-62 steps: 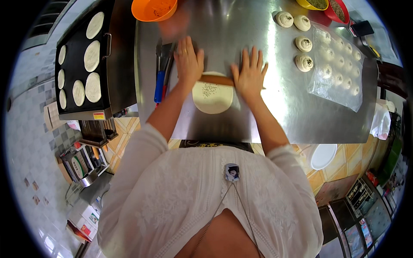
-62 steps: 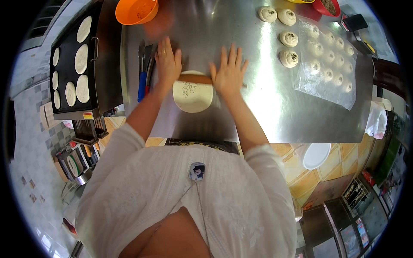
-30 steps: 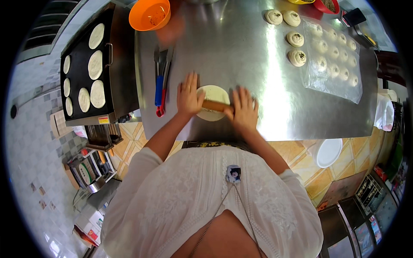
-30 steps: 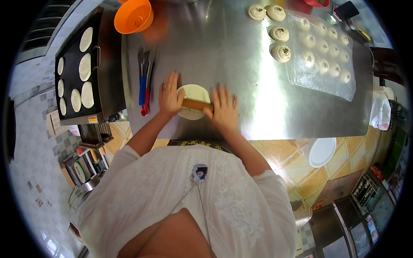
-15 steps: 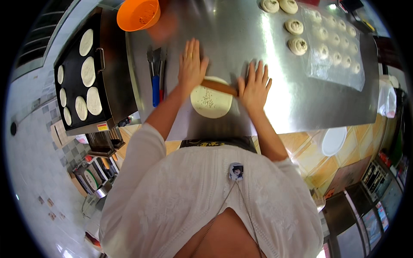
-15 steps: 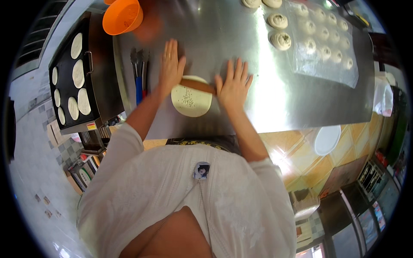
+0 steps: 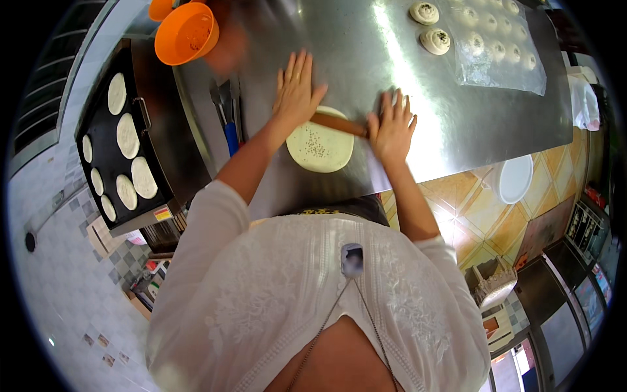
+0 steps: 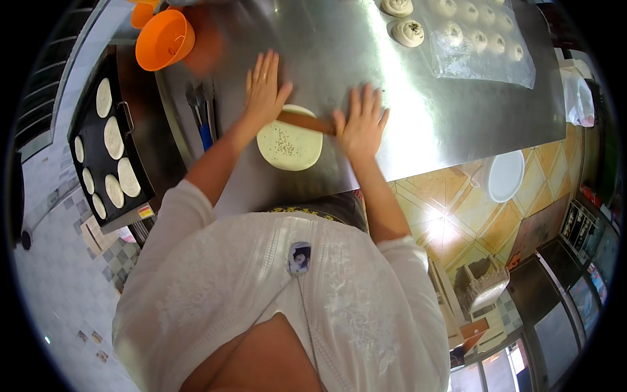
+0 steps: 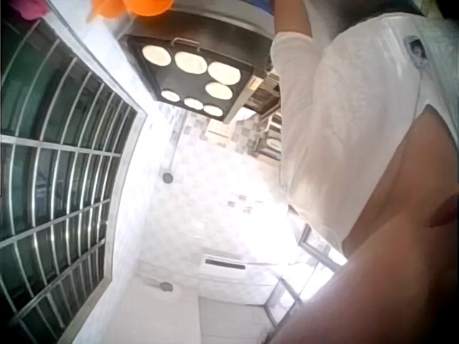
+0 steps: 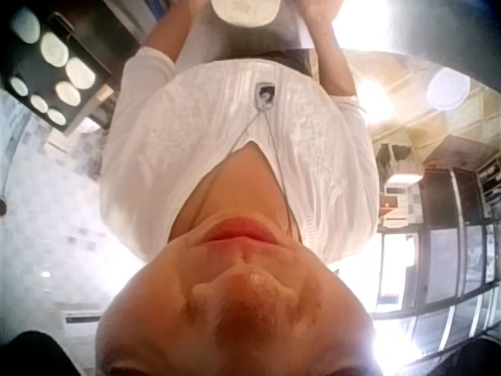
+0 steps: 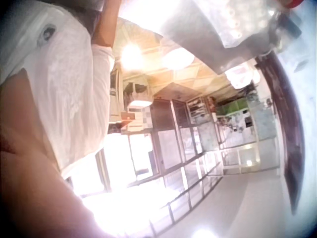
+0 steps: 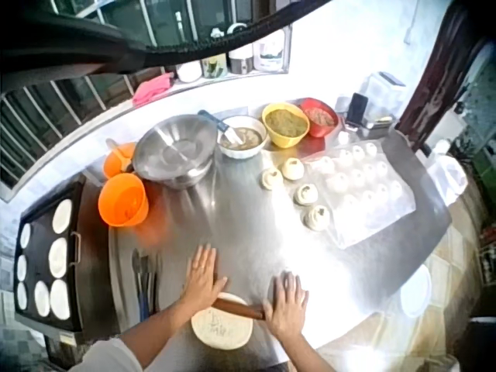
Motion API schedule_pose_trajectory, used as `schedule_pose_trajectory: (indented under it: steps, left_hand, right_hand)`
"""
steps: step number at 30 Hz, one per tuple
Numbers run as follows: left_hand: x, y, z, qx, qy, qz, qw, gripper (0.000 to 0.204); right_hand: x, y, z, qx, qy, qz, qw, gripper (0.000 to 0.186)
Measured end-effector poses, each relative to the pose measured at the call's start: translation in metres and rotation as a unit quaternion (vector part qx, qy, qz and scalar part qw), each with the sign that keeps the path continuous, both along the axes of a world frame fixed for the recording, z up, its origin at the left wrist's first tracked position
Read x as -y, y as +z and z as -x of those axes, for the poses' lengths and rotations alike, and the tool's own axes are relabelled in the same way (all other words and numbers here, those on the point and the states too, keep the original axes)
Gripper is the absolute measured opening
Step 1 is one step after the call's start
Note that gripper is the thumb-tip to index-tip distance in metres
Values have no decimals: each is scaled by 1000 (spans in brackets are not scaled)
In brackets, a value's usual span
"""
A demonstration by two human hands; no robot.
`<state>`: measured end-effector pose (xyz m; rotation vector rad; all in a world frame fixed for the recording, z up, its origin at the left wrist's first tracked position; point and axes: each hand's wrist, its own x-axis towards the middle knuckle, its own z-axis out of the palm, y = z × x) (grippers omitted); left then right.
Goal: The person rolls dough balls into flat circles using a rolling pin on a stainless steel counter. They then place the flattened dough onto a hot griddle to cook. The process is repeated for multiple dough pieces.
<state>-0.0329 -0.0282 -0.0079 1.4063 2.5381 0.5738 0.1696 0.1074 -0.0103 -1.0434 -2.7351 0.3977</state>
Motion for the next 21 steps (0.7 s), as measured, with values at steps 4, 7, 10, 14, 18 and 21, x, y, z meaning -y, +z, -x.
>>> schedule_pose_trajectory:
  steps: [4, 7, 10, 14, 18, 21]
  left_hand:
    - [110, 4, -47, 75, -58, 137, 986, 81]
    - [103, 8, -46, 52, -48, 109, 991, 82]
    - [26, -3, 6, -6, 5, 3, 1000, 79]
    - [29, 0, 14, -19, -17, 35, 999, 77]
    - [145, 8, -62, 50, -67, 126, 989, 79]
    - [168, 23, -84, 61, -12, 106, 992, 76]
  right_hand:
    - [83, 27, -70, 92, 171, 173, 965, 68]
    - [72, 24, -63, 75, 169, 103, 977, 67]
    - [12, 8, 1, 9, 37, 28, 999, 61]
    - [12, 1, 8, 6, 52, 23, 998, 63]
    - [80, 15, -66, -4, 256, 105, 961, 54]
    - [66, 15, -76, -50, 308, 123, 942, 53]
